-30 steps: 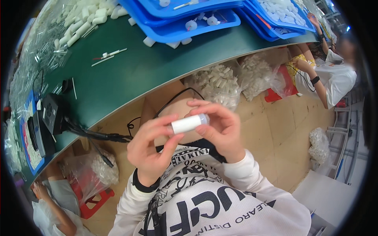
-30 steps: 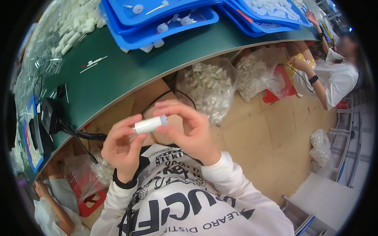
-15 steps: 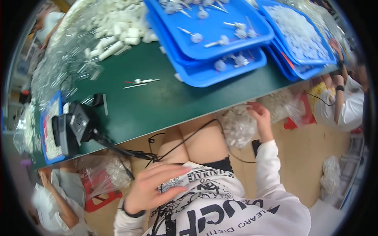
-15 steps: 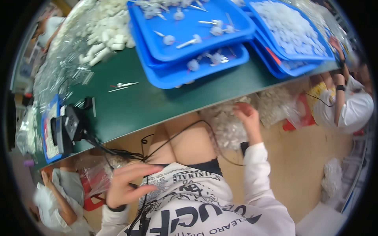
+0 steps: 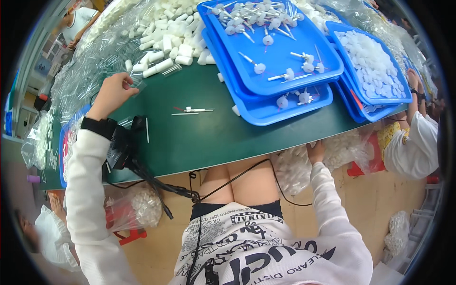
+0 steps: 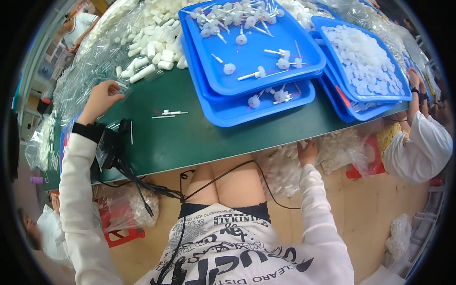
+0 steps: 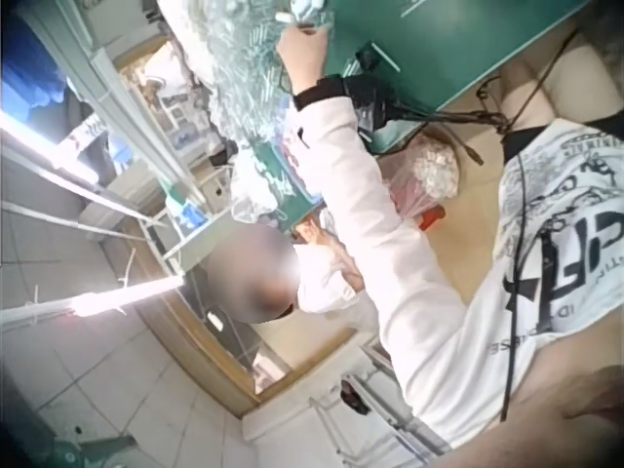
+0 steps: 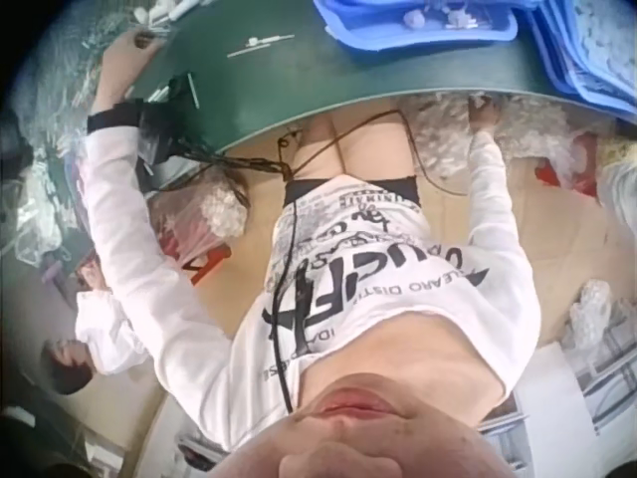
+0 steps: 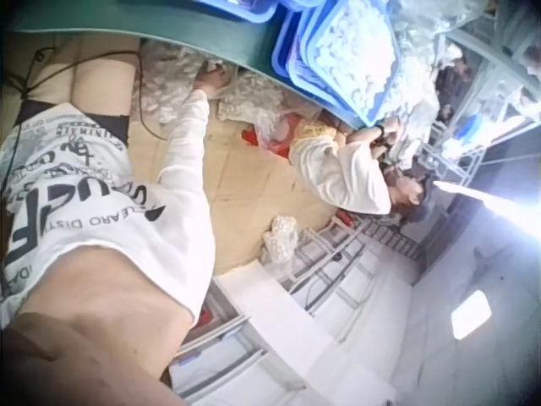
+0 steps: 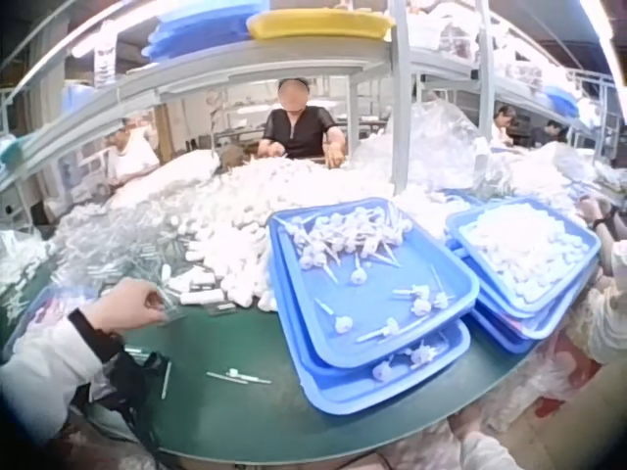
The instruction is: The person assembles small white plastic components by hand at a green workbench. They repeatedly pick up a cylindrical body and a smaller cap-like piece, insert the cap into the body, and place the finished unit into a blue tray.
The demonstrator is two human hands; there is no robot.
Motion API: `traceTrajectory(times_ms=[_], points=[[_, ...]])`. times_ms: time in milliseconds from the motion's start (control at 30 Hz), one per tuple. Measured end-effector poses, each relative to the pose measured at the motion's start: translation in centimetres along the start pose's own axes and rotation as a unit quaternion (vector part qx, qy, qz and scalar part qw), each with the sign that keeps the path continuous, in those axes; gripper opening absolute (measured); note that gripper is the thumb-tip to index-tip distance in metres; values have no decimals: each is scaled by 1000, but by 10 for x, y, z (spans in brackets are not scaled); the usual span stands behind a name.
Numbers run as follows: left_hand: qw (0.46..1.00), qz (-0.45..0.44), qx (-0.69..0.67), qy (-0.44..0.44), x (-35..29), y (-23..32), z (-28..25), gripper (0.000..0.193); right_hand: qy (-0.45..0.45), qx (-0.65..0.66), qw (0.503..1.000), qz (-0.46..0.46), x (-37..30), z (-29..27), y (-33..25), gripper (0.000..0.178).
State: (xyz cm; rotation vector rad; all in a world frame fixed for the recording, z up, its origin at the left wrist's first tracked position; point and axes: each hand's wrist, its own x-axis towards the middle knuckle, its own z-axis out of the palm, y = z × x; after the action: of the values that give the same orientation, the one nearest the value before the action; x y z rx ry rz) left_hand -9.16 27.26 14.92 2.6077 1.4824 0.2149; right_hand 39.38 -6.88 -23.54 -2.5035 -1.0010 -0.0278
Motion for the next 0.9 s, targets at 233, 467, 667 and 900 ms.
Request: traceTrajectory(times_ms=[233,467,667,900], points=[[990,54,121,-43,30,-5,26,21,34,296,949,103,-62,-96,-38,26],[975,205,-6,87,57,67,36,20,68,424,903,19,-59,-233,-139,14],[972,96,-45,210,44,60,16,34,97,381,903,-174,29,-318,-241,9],[899,68,-411,138,-92,152,-60,12,-30,126,928,-348,165,-318,-312,21]])
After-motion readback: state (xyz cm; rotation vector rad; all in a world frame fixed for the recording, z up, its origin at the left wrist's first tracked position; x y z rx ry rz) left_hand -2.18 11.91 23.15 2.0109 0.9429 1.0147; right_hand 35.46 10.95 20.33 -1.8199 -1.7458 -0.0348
